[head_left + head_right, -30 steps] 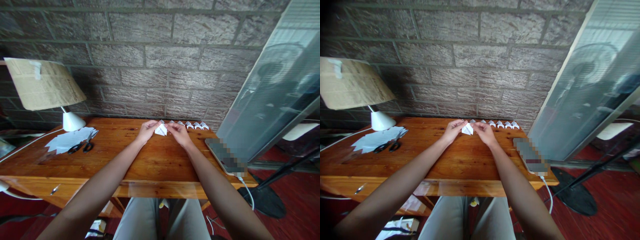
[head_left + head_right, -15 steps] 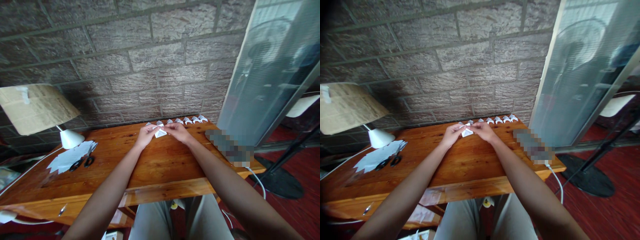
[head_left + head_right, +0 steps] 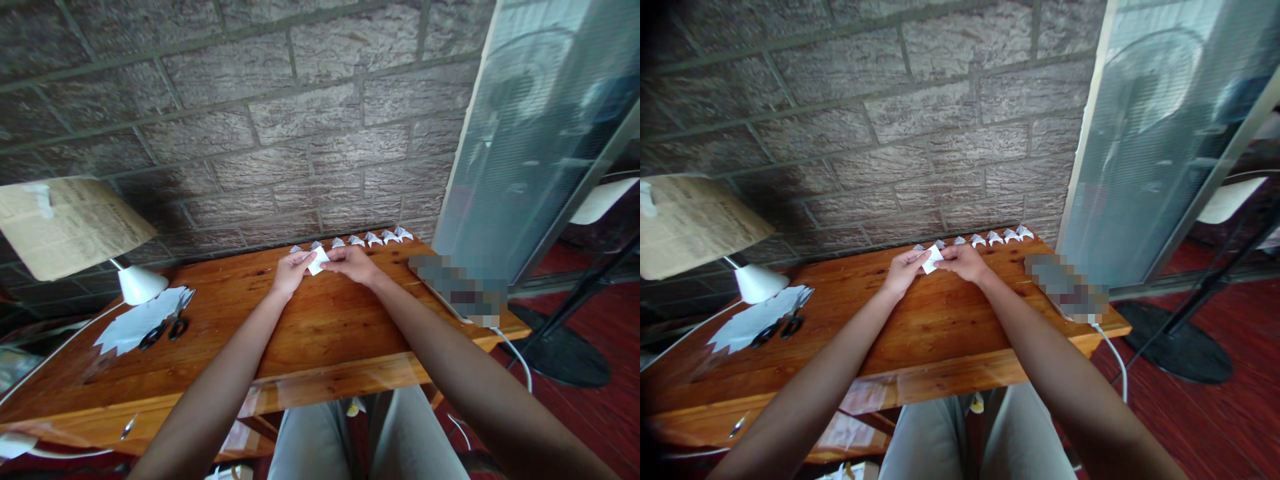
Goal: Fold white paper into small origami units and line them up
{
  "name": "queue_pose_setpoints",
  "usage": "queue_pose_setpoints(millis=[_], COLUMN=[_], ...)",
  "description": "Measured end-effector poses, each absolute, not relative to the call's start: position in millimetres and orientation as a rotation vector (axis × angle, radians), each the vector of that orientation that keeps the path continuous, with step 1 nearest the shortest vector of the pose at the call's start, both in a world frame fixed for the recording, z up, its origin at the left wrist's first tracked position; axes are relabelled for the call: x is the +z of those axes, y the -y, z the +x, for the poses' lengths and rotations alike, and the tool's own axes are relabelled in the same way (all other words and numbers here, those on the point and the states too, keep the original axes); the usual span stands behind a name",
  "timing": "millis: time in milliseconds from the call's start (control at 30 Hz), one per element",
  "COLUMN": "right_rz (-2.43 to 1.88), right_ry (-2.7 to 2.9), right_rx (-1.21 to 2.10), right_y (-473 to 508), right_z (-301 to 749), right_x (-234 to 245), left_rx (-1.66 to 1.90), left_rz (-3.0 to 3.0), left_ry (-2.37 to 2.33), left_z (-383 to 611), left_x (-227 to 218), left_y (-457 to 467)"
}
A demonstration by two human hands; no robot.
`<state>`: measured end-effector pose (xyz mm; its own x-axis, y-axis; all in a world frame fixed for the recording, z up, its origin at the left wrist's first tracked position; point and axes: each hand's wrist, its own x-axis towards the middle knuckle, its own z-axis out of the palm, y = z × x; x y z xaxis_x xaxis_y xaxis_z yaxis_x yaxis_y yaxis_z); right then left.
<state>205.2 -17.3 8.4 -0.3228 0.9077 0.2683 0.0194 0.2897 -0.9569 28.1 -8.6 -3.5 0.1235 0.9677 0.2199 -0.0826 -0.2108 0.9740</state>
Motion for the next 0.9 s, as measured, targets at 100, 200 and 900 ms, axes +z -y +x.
queue_pose_setpoints(millis=[100, 200, 900], right_rz=[-0.921, -0.993, -0.870], right_ry=[1.527, 1.372, 1.425], right_rx=[1.185, 1.241, 1.216], right_y=[17.7, 17.7, 21.8], right_z=[206.3, 207.6, 203.2], right_x=[8.9, 9.2, 11.4], left_rx=[1.261, 1.183, 1.380], left_rz=[1.282, 1.200, 1.557], left_ry=[-0.895, -0.850, -0.917], left_z=[27.5, 25.0, 30.2], left_x=[-1.9, -0.3, -1.0], left_y=[9.6, 8.8, 10.0])
